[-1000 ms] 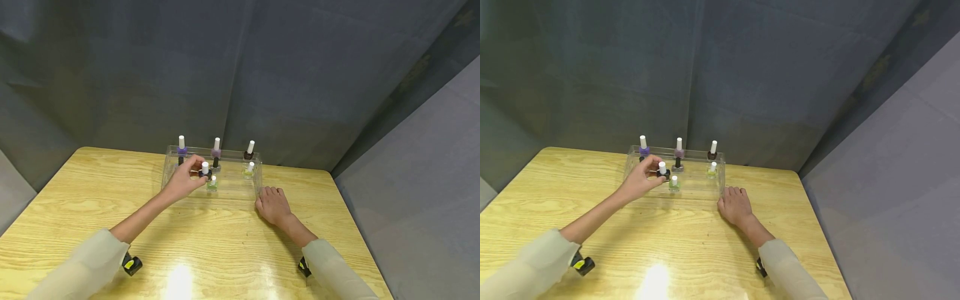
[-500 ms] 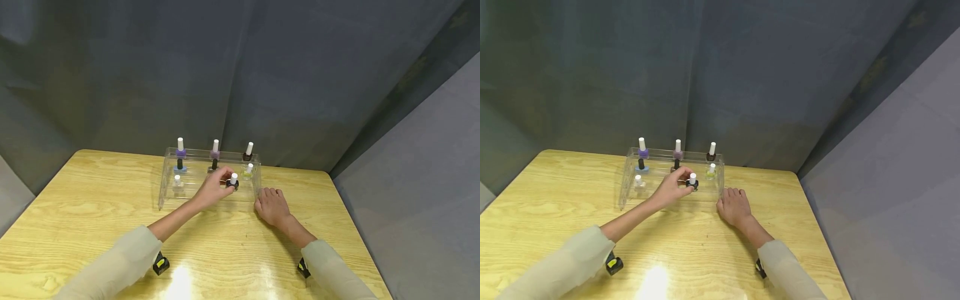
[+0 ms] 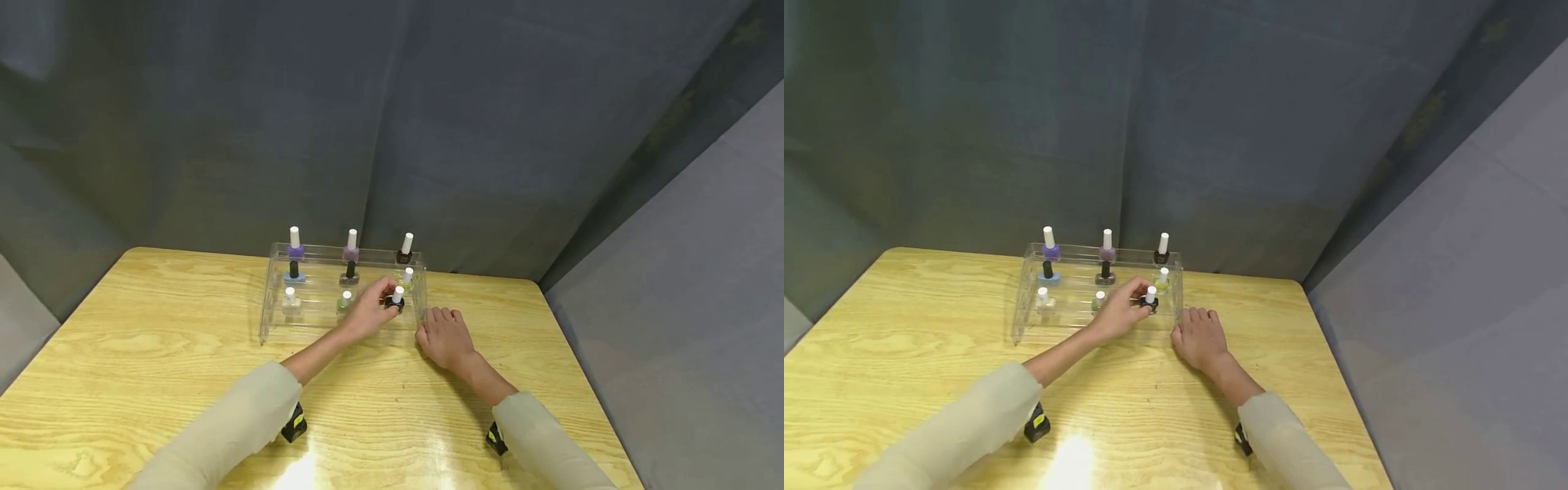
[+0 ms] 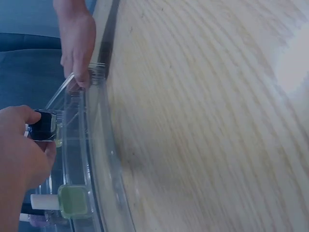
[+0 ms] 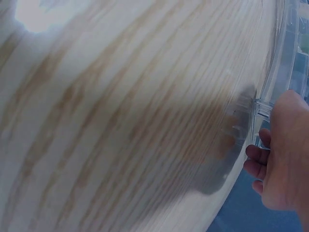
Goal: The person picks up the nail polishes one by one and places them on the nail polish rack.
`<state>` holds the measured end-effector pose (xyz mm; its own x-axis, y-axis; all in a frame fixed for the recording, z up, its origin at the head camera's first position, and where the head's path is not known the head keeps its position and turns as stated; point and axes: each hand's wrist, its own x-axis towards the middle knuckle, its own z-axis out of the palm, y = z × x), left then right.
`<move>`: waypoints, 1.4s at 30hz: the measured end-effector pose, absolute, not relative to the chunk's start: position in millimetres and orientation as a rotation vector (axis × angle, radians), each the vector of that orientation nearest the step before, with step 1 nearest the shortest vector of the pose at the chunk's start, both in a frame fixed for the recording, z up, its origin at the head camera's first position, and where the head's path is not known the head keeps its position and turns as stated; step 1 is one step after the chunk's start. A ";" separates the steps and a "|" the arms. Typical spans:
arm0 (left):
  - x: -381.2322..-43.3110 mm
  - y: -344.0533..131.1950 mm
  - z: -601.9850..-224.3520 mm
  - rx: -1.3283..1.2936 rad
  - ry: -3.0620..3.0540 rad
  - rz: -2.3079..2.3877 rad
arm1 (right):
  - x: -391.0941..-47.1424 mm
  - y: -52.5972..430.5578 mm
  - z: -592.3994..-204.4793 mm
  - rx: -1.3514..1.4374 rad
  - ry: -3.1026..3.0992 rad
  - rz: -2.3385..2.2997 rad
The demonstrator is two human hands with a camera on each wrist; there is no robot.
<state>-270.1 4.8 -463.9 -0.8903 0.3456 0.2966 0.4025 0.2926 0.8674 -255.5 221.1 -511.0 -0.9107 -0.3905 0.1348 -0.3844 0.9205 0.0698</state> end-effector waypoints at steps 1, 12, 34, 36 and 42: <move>-271.2 6.7 -465.7 -0.720 -2.484 -1.688 | -255.7 221.5 -512.2 0.598 -2.928 -0.059; -277.0 21.6 -475.3 -0.737 -2.462 -1.645 | -256.1 219.6 -510.4 0.573 -2.973 -0.063; -279.4 29.8 -481.6 -0.739 -2.606 -1.445 | -261.7 222.3 -517.1 0.586 -2.970 -0.099; -279.1 30.3 -481.8 -0.746 -2.630 -1.401 | -261.7 223.4 -518.3 0.590 -2.966 -0.104; -277.4 30.7 -481.0 -0.763 -2.644 -1.358 | -259.1 223.0 -515.6 0.592 -2.989 -0.109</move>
